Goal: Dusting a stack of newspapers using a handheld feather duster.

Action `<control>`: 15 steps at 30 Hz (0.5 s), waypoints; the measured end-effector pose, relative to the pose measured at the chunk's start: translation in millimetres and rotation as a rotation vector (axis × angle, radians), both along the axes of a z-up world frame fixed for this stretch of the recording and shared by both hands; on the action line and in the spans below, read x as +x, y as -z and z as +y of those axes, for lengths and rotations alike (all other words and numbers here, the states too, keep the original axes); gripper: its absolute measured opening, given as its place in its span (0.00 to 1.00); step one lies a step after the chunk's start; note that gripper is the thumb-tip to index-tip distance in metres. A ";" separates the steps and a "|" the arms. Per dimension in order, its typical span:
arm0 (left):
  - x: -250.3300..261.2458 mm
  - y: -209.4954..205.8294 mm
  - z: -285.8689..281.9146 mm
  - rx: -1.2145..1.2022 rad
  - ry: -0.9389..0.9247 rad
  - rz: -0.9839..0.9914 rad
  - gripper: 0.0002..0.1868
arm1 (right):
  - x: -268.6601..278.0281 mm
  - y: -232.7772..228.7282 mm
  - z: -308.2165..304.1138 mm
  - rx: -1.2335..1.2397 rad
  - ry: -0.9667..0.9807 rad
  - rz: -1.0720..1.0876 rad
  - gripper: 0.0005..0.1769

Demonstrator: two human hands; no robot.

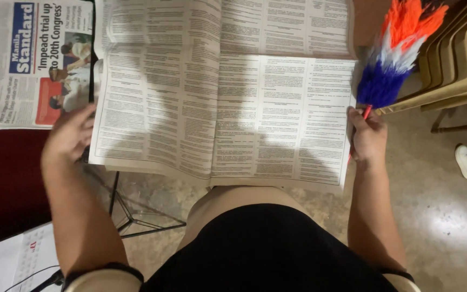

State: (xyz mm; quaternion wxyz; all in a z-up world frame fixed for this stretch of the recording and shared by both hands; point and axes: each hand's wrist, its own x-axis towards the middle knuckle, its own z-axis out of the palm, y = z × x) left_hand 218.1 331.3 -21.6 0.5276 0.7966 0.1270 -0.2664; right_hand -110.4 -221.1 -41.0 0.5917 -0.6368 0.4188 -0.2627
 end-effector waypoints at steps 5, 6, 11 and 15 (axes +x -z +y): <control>11.8 -36.2 -65.9 0.344 0.114 -0.076 0.30 | 0.9 4.2 -2.5 -0.039 -0.067 -0.052 0.07; 20.8 -25.2 -65.4 0.363 0.069 -0.123 0.29 | 0.7 9.2 -5.3 -0.034 -0.099 -0.107 0.07; 72.7 75.8 -29.9 0.107 -0.001 -0.547 0.14 | -0.1 15.3 -1.8 -0.088 -0.066 -0.043 0.08; 60.6 73.9 -12.0 0.326 -0.097 -0.530 0.17 | -0.9 17.3 2.1 -0.173 0.002 0.100 0.12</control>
